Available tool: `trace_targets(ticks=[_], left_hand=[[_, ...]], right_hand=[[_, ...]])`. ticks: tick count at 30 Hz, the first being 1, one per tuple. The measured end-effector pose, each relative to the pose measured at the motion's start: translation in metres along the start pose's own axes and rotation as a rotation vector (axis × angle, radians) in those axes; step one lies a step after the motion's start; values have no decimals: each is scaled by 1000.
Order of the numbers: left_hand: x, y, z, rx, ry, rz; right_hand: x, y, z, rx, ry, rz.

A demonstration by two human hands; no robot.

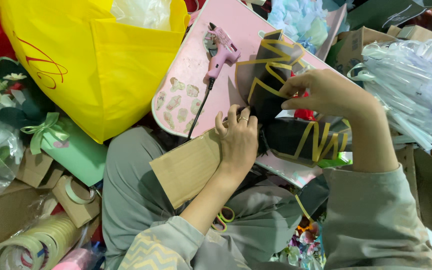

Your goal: The person assembles a rose bouquet by wrapping black and gold paper around the base of the stems, securing the wrapping with tape and adhesive, and adding decorative folds to the paper.

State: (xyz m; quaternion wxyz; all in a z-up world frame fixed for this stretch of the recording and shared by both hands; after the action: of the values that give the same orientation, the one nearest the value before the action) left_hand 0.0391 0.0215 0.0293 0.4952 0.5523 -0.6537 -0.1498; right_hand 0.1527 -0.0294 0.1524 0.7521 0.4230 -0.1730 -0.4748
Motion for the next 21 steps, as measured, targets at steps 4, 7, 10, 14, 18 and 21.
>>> trace_targets(ticks=[4, 7, 10, 14, 18, 21], left_hand=[[0, 0, 0, 4, 7, -14], [1, 4, -1, 22, 2, -34], [0, 4, -2, -4, -2, -33], [0, 0, -2, -27, -1, -16], [1, 1, -2, -5, -3, -49], [0, -8, 1, 22, -7, -68]], right_hand=[[9, -6, -4, 57, 16, 9], [16, -6, -6, 61, 53, -118], [15, -3, -6, 179, 121, -372], [7, 7, -6, 464, 128, -466], [8, -7, -26, 362, 30, -353], [22, -20, -46, 334, 57, -281]])
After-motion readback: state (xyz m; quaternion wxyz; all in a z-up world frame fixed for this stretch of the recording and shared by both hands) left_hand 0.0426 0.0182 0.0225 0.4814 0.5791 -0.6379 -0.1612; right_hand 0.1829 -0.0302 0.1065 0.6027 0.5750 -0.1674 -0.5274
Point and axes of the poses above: each hand's wrist, its own z-axis away from the middle knuckle, its own y-axis out of the back of the hand, x = y × z, the point moved 5 cm from there along -z, towards the middle knuckle, and after that the axes turned 1 degree about z, right-handed, at the moved point
